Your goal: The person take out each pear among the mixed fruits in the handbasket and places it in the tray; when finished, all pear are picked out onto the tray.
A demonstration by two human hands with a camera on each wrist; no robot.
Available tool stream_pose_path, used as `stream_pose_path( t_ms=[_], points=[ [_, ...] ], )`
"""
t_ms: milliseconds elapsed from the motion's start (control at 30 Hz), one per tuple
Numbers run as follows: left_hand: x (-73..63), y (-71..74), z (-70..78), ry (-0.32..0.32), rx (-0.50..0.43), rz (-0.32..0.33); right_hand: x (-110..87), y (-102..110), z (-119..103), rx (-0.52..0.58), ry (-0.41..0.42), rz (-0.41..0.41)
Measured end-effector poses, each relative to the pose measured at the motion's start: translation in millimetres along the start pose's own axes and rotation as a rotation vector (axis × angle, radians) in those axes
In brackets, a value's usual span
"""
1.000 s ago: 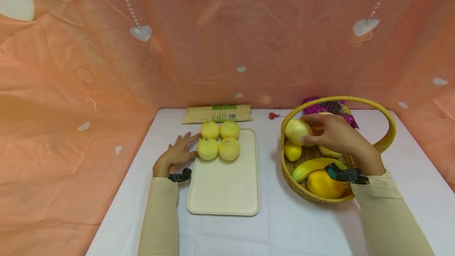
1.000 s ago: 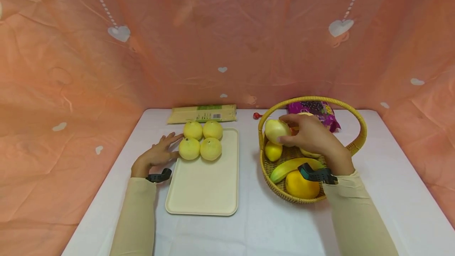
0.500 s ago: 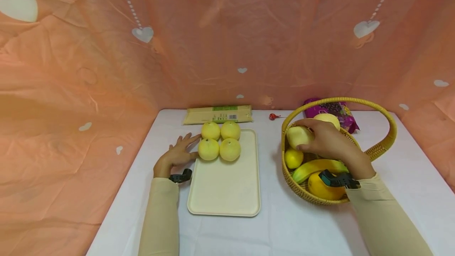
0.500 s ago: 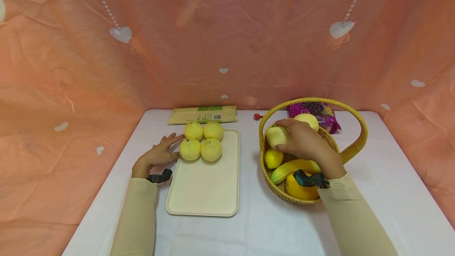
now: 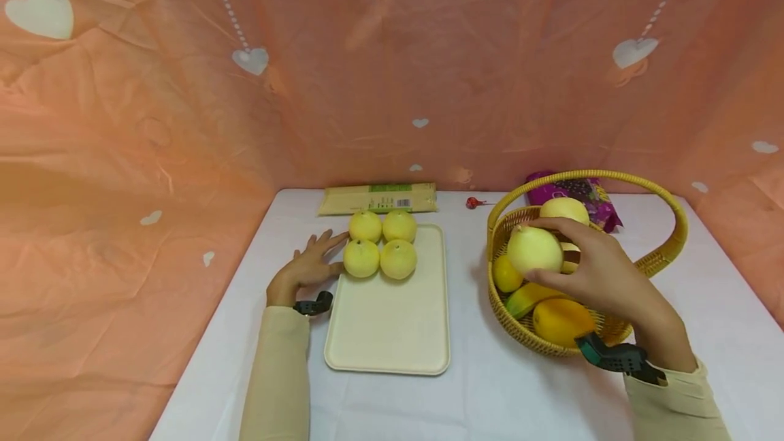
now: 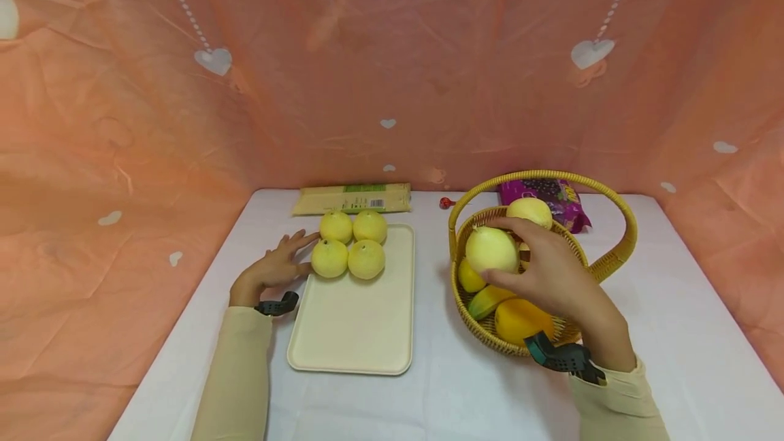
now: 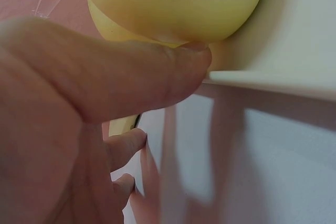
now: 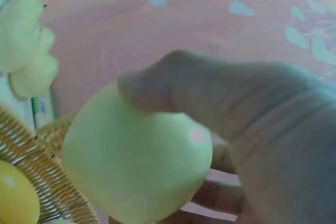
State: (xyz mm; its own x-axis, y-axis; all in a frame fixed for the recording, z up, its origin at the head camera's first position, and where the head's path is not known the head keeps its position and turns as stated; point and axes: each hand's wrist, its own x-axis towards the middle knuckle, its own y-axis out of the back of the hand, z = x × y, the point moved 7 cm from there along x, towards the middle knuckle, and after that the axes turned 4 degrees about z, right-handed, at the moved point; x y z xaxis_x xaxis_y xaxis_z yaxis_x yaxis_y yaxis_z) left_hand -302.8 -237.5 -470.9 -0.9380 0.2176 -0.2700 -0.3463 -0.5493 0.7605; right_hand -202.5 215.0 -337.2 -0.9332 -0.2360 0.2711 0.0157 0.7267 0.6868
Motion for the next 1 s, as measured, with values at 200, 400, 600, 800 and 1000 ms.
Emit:
stream_pose_path(
  t_ms=[200, 400, 600, 800, 1000],
  points=[
    [-0.6, 0.5, 2.2, -0.004, 0.001, -0.001, -12.4, 4, -15, 0.131, 0.066, 0.036],
    [-1.1, 0.2, 2.1, -0.010, 0.013, -0.001, -13.5, -2, -32, 0.221, 0.200, 0.015],
    [0.7, 1.5, -0.8, -0.003, 0.010, 0.005, -2.8, -19, -51, 0.267, 0.228, -0.043],
    [0.6, 0.7, -1.9, -0.004, 0.006, 0.004, 12.7, -48, -68, 0.289, 0.266, -0.117],
    [1.6, 0.0, -1.2, -0.008, 0.009, 0.006, 25.3, -78, -86, 0.343, 0.286, -0.169]
  ],
)
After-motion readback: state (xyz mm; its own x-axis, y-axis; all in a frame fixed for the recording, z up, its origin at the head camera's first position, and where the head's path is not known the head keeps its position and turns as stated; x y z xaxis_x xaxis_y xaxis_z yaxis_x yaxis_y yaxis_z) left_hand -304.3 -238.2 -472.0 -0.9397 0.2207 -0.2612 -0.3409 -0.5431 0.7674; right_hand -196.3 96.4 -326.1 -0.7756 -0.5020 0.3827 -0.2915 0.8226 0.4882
